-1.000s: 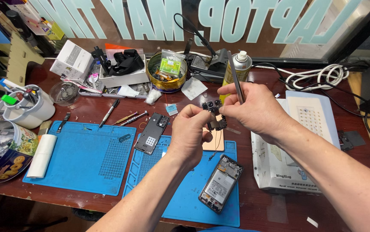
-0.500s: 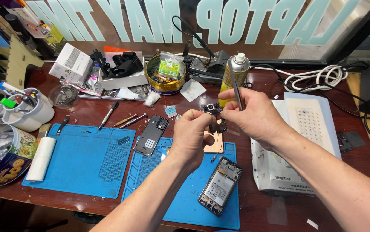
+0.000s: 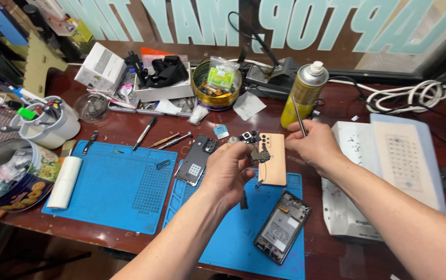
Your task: The person disassembles a smartphone, removes the back cover and internal components, and cleans the camera module using a spray and a brush. The person handles the battery, motherboard, and camera module during the process.
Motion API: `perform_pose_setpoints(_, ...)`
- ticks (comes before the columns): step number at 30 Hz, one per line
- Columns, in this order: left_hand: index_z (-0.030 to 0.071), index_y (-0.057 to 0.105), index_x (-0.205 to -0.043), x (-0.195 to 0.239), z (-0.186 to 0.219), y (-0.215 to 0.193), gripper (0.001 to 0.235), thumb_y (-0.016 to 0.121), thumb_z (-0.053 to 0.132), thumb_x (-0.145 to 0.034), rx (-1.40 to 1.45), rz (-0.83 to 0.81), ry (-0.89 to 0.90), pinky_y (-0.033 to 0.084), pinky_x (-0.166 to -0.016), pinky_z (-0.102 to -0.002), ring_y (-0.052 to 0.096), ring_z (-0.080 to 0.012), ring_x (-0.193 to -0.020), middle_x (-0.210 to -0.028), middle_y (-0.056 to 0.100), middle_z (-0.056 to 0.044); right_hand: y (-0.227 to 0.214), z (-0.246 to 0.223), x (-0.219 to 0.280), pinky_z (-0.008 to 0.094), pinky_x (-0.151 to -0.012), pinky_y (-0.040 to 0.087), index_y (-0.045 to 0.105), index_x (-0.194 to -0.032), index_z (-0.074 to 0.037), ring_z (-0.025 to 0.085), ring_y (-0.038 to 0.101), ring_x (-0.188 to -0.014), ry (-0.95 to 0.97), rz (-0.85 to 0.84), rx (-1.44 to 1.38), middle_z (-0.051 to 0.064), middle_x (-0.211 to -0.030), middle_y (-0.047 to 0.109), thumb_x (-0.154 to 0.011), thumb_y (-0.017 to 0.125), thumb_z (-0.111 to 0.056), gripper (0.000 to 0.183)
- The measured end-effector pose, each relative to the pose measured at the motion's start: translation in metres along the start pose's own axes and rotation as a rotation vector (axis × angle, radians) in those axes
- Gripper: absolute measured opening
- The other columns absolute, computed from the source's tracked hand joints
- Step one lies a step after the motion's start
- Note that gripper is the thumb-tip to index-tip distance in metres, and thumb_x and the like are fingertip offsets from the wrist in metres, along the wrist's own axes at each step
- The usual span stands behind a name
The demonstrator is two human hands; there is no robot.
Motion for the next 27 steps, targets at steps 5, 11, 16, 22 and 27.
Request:
perform_pose_setpoints(5, 0.011, 0.064, -0.09, 0.005, -0.009, -0.026, 0.013, 0.074, 0.011, -0.08, 0.096, -0.008, -0.189, 0.048, -0.061, -0.03, 0.061, -0.0149, -0.077, -0.084, 0.065, -0.001, 0.045, 0.043, -0.016, 0.035, -0.073, 0.056, 0.072, -0.118, -0.008, 0.019, 0.074, -0.078, -0.154, 0.008, 0.455, 0.005, -0.086, 0.078, -0.077, 0.075, -0.009, 0.041)
perform_pose_setpoints(11, 0.008, 0.065, -0.091, -0.001, -0.006, -0.054, 0.014, 0.075, 0.013, -0.082, 0.164, -0.006, -0.239, 0.052, -0.064, -0.031, 0.062, -0.0172, -0.077, -0.088, 0.064, -0.004, 0.072, 0.061, -0.023, 0.04, -0.08, 0.056, 0.074, -0.122, -0.015, 0.027, 0.074, -0.084, -0.141, 0.133, 0.506, 0.005, -0.091, 0.078, -0.082, 0.071, -0.011, 0.04)
perform_pose_setpoints(16, 0.009, 0.065, -0.09, -0.003, -0.006, -0.082, 0.014, 0.076, 0.013, -0.082, 0.198, 0.023, -0.274, 0.052, -0.063, -0.031, 0.063, -0.018, -0.077, -0.088, 0.063, -0.003, 0.09, 0.048, -0.04, 0.04, -0.079, 0.058, 0.073, -0.119, -0.015, 0.026, 0.076, -0.083, -0.17, 0.078, 0.38, 0.006, -0.09, 0.077, -0.08, 0.072, -0.014, 0.038)
perform_pose_setpoints(22, 0.009, 0.066, -0.091, 0.004, -0.006, -0.096, 0.014, 0.075, 0.016, -0.084, 0.213, 0.001, -0.289, 0.053, -0.063, -0.03, 0.064, -0.0173, -0.078, -0.088, 0.065, -0.004, 0.101, 0.015, -0.069, 0.046, -0.082, 0.056, 0.073, -0.124, -0.018, 0.035, 0.072, -0.089, -0.421, 0.187, 0.567, 0.013, -0.099, 0.075, -0.087, 0.073, -0.018, 0.037)
perform_pose_setpoints(27, 0.009, 0.067, -0.094, 0.009, -0.006, -0.098, 0.012, 0.074, 0.016, -0.087, 0.247, -0.066, -0.298, 0.052, -0.063, -0.029, 0.064, -0.0168, -0.081, -0.091, 0.068, -0.005, 0.134, 0.008, -0.093, 0.052, -0.082, 0.055, 0.067, -0.139, -0.022, 0.041, 0.07, -0.091, -0.495, 0.148, 0.815, 0.018, -0.1, 0.075, -0.092, 0.073, -0.023, 0.048)
Point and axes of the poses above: each hand's wrist, its own x-axis away from the middle knuckle, its own y-axis out of the palm, z = x × y, the point moved 8 cm from there along -x, towards the middle knuckle
